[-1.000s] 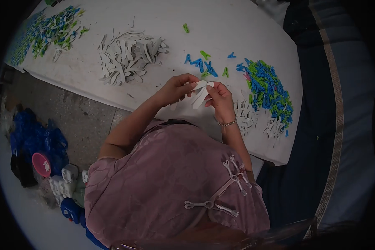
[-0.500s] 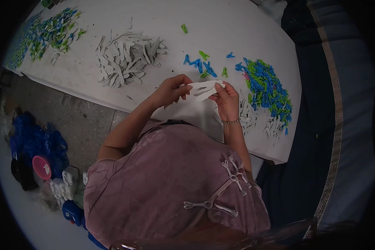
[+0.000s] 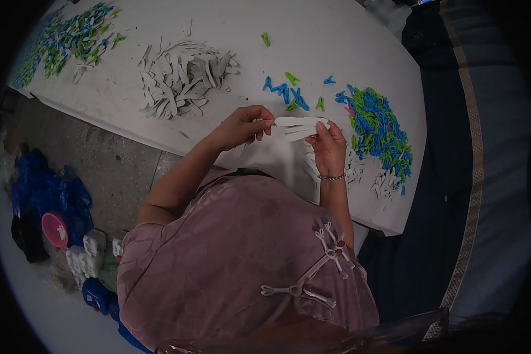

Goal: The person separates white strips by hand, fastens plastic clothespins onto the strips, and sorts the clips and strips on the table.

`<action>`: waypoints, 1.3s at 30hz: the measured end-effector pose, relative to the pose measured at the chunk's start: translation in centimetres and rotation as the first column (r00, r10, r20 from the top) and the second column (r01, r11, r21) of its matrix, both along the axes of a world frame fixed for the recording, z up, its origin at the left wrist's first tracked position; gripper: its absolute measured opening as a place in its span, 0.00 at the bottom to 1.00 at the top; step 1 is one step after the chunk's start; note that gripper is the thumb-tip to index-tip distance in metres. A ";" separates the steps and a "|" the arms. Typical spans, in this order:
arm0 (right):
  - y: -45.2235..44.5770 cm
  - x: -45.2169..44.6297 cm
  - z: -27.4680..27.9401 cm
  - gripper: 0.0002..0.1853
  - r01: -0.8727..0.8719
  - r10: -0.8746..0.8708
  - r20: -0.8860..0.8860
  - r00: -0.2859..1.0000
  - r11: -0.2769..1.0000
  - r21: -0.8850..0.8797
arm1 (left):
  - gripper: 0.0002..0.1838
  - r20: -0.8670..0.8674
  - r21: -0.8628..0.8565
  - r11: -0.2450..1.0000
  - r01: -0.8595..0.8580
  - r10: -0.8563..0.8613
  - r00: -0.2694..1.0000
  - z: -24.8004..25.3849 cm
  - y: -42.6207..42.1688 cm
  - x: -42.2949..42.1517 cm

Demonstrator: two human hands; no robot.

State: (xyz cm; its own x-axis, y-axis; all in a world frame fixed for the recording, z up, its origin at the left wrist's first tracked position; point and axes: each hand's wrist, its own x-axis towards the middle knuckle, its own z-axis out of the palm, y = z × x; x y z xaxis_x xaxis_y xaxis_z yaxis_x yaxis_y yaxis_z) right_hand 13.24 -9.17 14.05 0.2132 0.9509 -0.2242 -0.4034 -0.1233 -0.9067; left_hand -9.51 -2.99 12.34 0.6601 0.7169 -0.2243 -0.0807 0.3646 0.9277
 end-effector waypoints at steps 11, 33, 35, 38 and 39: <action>0.2 -2.9 1.6 0.07 -0.109 0.107 -0.074 0.992 0.994 -0.025 | 0.19 0.507 -0.490 0.871 -0.044 0.326 0.798 -1.7 1.5 0.3; 0.2 -6.2 -1.4 0.09 -0.509 0.542 0.055 0.839 0.817 -0.271 | 0.23 0.633 -0.459 0.887 -0.058 0.372 0.679 -0.8 1.0 1.8; 0.1 -6.1 -1.3 0.10 -0.470 0.494 0.053 0.868 0.850 -0.238 | 0.23 0.618 -0.462 0.886 -0.041 0.355 0.701 -0.8 0.7 1.7; 0.2 -5.5 -1.5 0.11 -0.423 0.443 0.056 0.895 0.881 -0.211 | 0.21 0.471 -0.309 0.947 -0.086 0.231 0.851 -1.4 -0.5 1.6; 0.1 -5.4 -1.5 0.11 -0.417 0.439 0.061 0.896 0.882 -0.222 | 0.21 0.472 -0.305 0.949 -0.084 0.227 0.852 -1.5 -0.7 1.5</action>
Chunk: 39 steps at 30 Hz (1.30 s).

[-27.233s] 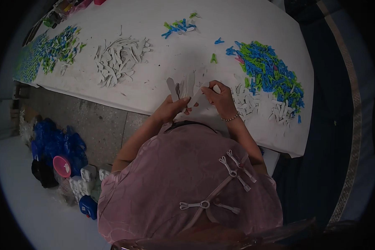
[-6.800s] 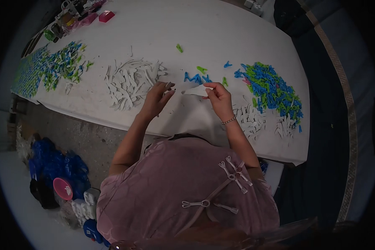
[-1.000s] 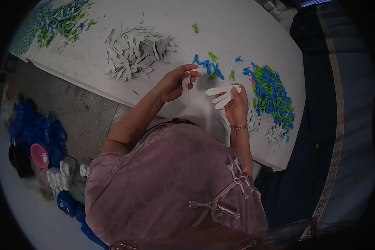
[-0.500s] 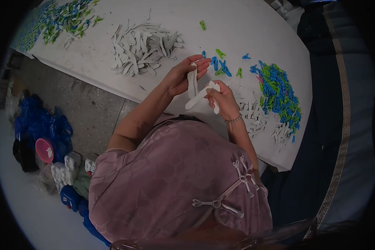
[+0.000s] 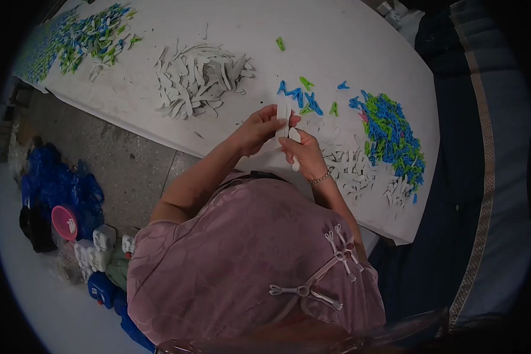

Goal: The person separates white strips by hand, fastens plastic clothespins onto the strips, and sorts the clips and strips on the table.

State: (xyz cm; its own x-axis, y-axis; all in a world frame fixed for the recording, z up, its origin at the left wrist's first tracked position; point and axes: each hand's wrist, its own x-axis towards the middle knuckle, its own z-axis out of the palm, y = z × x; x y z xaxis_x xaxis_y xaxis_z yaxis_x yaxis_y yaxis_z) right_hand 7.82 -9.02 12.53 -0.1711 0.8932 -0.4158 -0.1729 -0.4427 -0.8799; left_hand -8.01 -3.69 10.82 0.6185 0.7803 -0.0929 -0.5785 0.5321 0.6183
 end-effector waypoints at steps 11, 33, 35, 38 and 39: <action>-0.4 0.0 -0.3 0.08 0.022 -0.025 0.052 0.998 0.998 0.055 | 0.14 -0.360 0.050 0.993 0.109 -0.084 0.929 1.6 -0.5 -0.4; 1.1 -1.0 -4.6 0.22 0.178 -0.182 0.054 0.982 0.982 0.067 | 0.14 -0.609 0.158 0.979 0.129 -0.007 0.794 -2.8 -2.7 -2.3; 0.9 -1.5 -6.0 0.22 -0.128 0.054 0.258 0.965 0.952 0.279 | 0.16 -0.545 0.343 0.930 0.128 0.086 0.834 -4.1 -3.5 -0.9; 0.4 -3.0 -5.2 0.26 0.030 -0.062 -0.231 0.971 0.990 -0.138 | 0.15 -0.714 0.416 0.851 0.319 0.089 0.694 -4.0 -3.3 -1.4; 0.4 -2.8 -5.2 0.26 0.036 -0.067 -0.230 0.971 0.990 -0.136 | 0.15 -0.713 0.418 0.849 0.323 0.087 0.696 -4.4 -2.8 -1.9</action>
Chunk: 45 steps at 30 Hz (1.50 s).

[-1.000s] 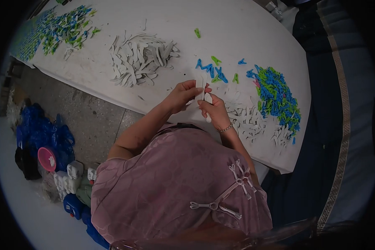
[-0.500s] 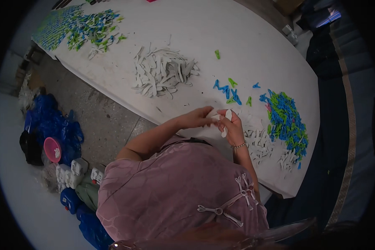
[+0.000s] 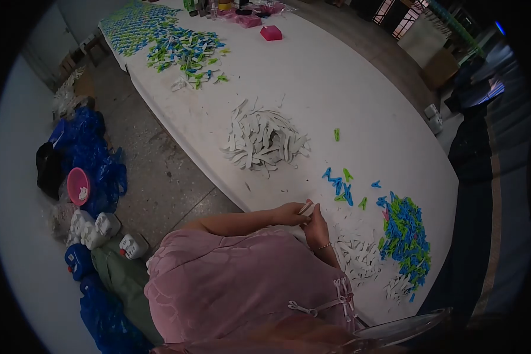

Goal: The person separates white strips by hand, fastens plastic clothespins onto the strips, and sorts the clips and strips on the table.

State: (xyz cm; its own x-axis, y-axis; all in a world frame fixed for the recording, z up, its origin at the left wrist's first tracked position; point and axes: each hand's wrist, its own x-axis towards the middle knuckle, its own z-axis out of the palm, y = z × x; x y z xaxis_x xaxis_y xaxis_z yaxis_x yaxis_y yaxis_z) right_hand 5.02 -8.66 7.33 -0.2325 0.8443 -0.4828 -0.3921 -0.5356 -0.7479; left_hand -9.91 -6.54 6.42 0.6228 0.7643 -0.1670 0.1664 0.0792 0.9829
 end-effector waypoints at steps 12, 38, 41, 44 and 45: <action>-6.2 7.2 -5.9 0.23 0.011 -0.018 0.597 0.802 1.000 0.016 | 0.38 -0.454 0.847 0.524 -0.095 0.803 0.386 1.5 12.3 -13.5; -11.0 8.6 -10.4 0.13 -0.184 -0.137 0.808 0.573 0.939 0.289 | 0.26 -0.763 0.630 0.652 0.423 0.621 0.178 -7.9 15.5 -7.1; -11.7 9.2 -9.5 0.14 -0.110 -0.078 0.700 0.710 0.969 0.219 | 0.32 -0.563 0.820 0.444 0.362 0.507 0.652 -8.3 10.3 -3.6; -12.5 10.9 -8.2 0.16 -0.103 -0.133 0.716 0.686 0.956 0.275 | 0.42 -0.569 0.775 0.453 0.440 0.196 0.799 -7.0 3.6 2.2; -12.8 11.6 -8.2 0.15 -0.079 -0.161 0.734 0.660 0.956 0.281 | 0.44 -0.609 0.729 0.466 0.502 0.108 0.785 -6.8 1.6 4.2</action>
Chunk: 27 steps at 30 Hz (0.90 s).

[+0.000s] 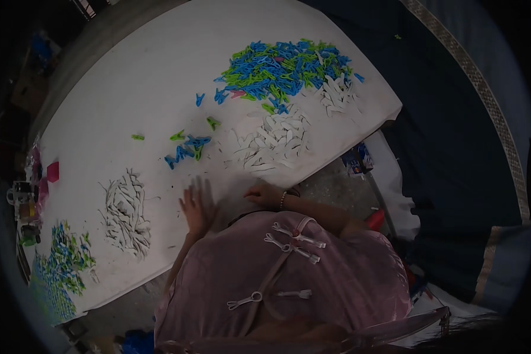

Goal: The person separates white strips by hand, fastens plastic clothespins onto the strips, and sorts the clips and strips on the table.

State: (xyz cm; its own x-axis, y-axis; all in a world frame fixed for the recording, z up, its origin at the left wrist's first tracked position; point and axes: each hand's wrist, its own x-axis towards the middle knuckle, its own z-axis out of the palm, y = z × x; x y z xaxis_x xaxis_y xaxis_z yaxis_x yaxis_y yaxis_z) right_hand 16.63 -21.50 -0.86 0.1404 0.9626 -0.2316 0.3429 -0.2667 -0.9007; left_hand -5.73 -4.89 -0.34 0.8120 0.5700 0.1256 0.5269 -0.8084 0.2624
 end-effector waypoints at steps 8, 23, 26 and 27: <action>-5.5 14.3 4.2 0.08 0.447 -0.522 0.317 0.792 0.849 0.281 | 0.50 0.091 -0.220 0.971 0.095 -0.076 0.993 -1.2 -7.5 12.8; -10.5 49.4 4.9 0.26 0.819 -0.503 0.766 0.399 0.571 -0.052 | 0.34 0.384 -0.166 0.976 0.144 -0.071 0.920 4.7 -14.3 35.8; -8.3 51.5 6.2 0.28 0.784 -0.416 0.717 0.560 0.545 -0.296 | 0.31 0.353 -0.201 0.955 0.220 -0.139 0.925 6.1 -14.9 40.4; -8.0 52.1 6.1 0.27 0.766 -0.413 0.676 0.610 0.524 -0.371 | 0.29 0.328 -0.243 0.941 0.234 -0.147 0.933 5.9 -14.8 41.7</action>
State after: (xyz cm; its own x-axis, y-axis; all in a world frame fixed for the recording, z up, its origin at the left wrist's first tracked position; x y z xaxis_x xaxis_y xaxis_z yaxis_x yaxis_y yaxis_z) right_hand 68.68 -29.47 5.22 0.8698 0.2743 -0.4102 0.1858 -0.9521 -0.2427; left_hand 35.98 -19.73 5.57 0.8568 0.4552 0.2423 0.2313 -0.7591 0.6085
